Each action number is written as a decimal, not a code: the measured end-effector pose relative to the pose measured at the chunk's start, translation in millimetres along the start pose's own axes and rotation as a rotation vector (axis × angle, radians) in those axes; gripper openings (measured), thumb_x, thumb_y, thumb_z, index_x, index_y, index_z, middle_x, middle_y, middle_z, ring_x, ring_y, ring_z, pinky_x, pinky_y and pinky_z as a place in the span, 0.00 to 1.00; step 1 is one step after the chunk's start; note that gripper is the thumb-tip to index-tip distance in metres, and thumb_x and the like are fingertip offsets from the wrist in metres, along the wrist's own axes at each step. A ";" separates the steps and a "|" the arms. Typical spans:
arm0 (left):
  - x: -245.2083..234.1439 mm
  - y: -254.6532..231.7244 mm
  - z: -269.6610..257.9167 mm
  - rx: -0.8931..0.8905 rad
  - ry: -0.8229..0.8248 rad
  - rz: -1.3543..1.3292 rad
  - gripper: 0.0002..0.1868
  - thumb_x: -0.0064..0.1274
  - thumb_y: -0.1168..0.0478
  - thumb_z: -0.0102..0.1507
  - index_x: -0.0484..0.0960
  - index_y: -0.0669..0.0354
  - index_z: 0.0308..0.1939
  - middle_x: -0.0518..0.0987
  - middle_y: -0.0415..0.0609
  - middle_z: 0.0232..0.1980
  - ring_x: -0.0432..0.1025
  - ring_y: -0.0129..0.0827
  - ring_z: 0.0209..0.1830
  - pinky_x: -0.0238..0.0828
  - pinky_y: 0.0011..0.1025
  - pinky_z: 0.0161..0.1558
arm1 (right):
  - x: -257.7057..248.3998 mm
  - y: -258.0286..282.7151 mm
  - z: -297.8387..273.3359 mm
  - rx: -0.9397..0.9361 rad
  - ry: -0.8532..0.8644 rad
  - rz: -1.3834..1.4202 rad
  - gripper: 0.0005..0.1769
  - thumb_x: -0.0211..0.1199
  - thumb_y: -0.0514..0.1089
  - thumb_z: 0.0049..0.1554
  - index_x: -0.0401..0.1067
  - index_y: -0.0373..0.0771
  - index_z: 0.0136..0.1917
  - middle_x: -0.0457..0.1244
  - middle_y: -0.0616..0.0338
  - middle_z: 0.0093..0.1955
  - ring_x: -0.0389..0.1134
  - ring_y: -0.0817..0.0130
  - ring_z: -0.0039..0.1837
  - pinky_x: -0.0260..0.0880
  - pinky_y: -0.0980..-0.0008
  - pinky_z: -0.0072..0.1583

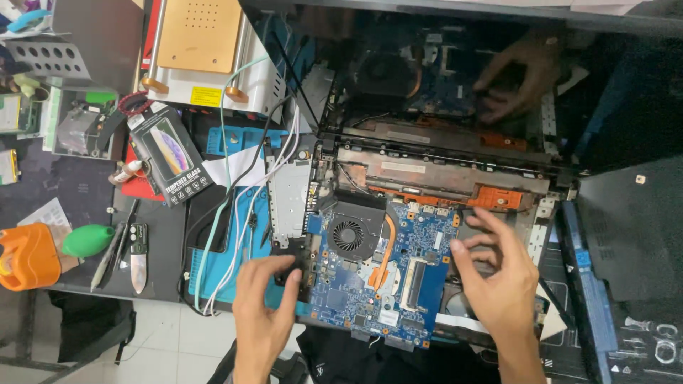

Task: The person removes a motherboard from a disassembled laptop, inspects it, and then places it back into the chassis. They then connect a ribbon cable to the motherboard.

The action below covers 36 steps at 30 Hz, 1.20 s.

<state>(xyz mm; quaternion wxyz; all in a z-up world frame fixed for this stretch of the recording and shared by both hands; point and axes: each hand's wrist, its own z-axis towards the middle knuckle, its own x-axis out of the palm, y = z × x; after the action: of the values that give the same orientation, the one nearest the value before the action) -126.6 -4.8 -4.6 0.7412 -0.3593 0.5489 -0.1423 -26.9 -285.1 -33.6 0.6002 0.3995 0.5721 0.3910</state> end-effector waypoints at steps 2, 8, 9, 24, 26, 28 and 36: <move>4.7 -0.3 -14.1 -0.056 0.006 0.023 0.12 0.62 0.66 0.59 0.82 0.60 0.46 0.81 0.50 0.46 0.75 0.41 0.48 0.70 0.36 0.52 | 0.9 1.8 1.2 -0.003 0.020 -0.028 0.31 0.68 0.34 0.55 0.67 0.31 0.70 0.66 0.50 0.61 0.70 0.73 0.50 0.74 0.76 0.46; 16.6 -6.9 -33.8 -0.073 0.023 0.077 0.15 0.63 0.63 0.57 0.81 0.60 0.47 0.80 0.49 0.45 0.73 0.42 0.47 0.65 0.38 0.51 | 0.4 1.2 0.9 -0.030 0.073 -0.099 0.33 0.69 0.35 0.53 0.68 0.34 0.71 0.64 0.51 0.61 0.67 0.73 0.47 0.72 0.76 0.43; 18.9 -7.4 -34.7 -0.024 0.003 0.100 0.16 0.63 0.63 0.57 0.81 0.61 0.49 0.79 0.49 0.47 0.71 0.44 0.49 0.64 0.38 0.52 | 0.8 -0.3 0.3 -0.040 0.078 -0.121 0.32 0.69 0.36 0.53 0.70 0.35 0.71 0.64 0.52 0.59 0.65 0.73 0.47 0.71 0.76 0.44; 28.9 -0.4 -39.3 0.005 -0.061 0.169 0.13 0.60 0.63 0.60 0.82 0.59 0.47 0.81 0.46 0.46 0.72 0.41 0.48 0.60 0.39 0.52 | -3.1 -21.1 -0.2 0.060 0.137 0.007 0.28 0.70 0.36 0.52 0.72 0.34 0.66 0.69 0.57 0.52 0.66 0.77 0.44 0.69 0.76 0.43; 29.0 -1.7 -39.8 0.002 -0.065 0.156 0.12 0.60 0.63 0.60 0.82 0.59 0.47 0.81 0.46 0.46 0.71 0.41 0.47 0.61 0.38 0.53 | -4.9 -23.8 -0.3 0.081 0.146 0.065 0.28 0.69 0.35 0.53 0.71 0.33 0.66 0.68 0.57 0.51 0.66 0.77 0.44 0.69 0.76 0.44; 29.5 -2.8 -40.7 -0.001 -0.068 0.143 0.12 0.60 0.64 0.59 0.82 0.59 0.47 0.82 0.46 0.46 0.71 0.41 0.47 0.61 0.38 0.53 | -6.9 -28.1 -1.3 0.103 0.155 0.123 0.27 0.69 0.34 0.53 0.71 0.32 0.66 0.68 0.57 0.51 0.65 0.78 0.45 0.68 0.77 0.46; 32.0 -10.0 -40.0 0.004 -0.112 0.146 0.12 0.62 0.66 0.58 0.83 0.59 0.46 0.82 0.46 0.45 0.71 0.41 0.47 0.61 0.38 0.54 | -15.6 -42.7 -3.4 0.193 0.167 0.440 0.23 0.66 0.29 0.54 0.68 0.27 0.63 0.68 0.55 0.52 0.68 0.75 0.49 0.71 0.78 0.50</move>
<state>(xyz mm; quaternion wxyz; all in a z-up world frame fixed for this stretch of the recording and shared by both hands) -150.0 -46.3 -26.0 0.7800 -0.3241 0.5309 -0.0686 -30.4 -315.4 -67.4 0.4105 0.5363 0.5536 0.4872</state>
